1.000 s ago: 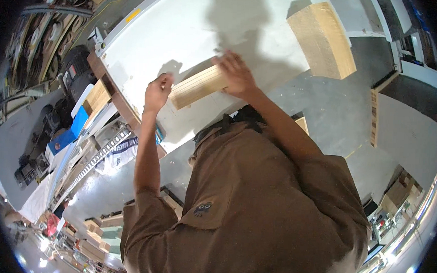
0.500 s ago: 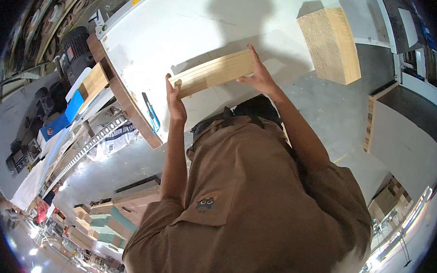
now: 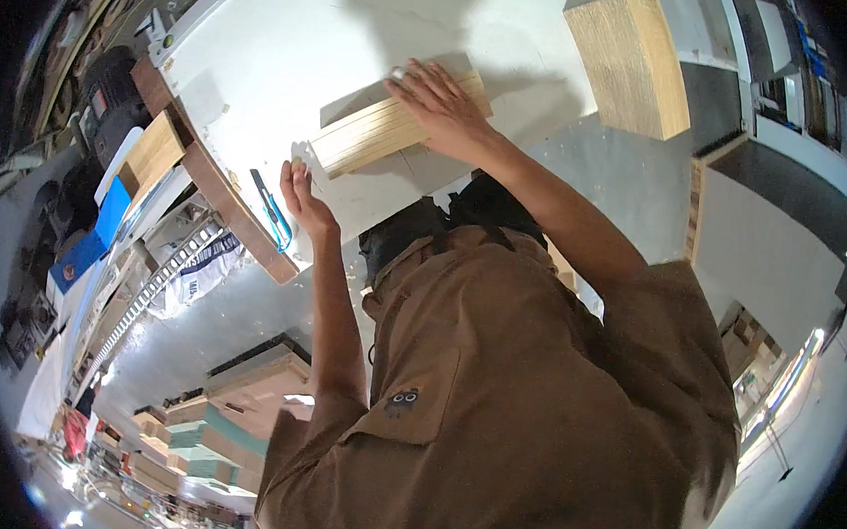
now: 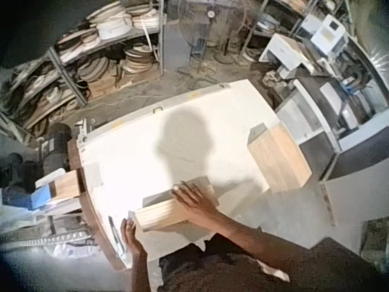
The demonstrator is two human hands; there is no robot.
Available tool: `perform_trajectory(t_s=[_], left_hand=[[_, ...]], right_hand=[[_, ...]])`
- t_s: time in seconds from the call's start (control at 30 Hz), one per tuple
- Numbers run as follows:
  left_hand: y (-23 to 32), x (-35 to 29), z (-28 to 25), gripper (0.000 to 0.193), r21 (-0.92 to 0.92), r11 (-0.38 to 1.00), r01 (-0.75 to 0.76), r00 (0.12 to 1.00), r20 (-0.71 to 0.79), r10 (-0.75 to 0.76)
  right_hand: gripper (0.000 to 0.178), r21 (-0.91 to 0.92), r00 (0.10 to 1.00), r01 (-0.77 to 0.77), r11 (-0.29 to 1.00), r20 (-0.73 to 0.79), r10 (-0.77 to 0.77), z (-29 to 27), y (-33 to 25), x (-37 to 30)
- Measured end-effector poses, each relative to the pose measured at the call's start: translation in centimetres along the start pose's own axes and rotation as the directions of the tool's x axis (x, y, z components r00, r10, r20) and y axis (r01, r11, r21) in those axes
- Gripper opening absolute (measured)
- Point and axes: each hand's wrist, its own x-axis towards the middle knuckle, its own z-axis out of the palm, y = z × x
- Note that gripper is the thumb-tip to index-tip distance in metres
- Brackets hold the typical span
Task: Picking up, inspecting, and stacking wood furniture components in a factory setting.
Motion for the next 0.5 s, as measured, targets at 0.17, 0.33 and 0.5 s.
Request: perform_trajectory(t_s=[0.17,0.33,0.5], left_hand=[[-2.1,-2.5,-2.9,0.044,0.169,0.986,-0.002,1.000,0.004,0.002],[-2.4,-6.4,-4.0,0.037,0.198,0.977,0.075,0.970,0.213,-0.118],[-1.4,-9.3,-1.4,0.050,0.337,0.934,0.115,0.737,0.602,-0.308]], right_hand=[[0.079,0.085,0.997,-0.035,0.996,0.072,0.029,2.1,0.9,0.8],[0.083,0.181,0.997,-0.040,0.983,-0.063,0.052,2.5,0.4,-1.1],[0.090,0.369,0.928,-0.297,0.881,-0.105,0.357,0.9,-2.1,-7.9]])
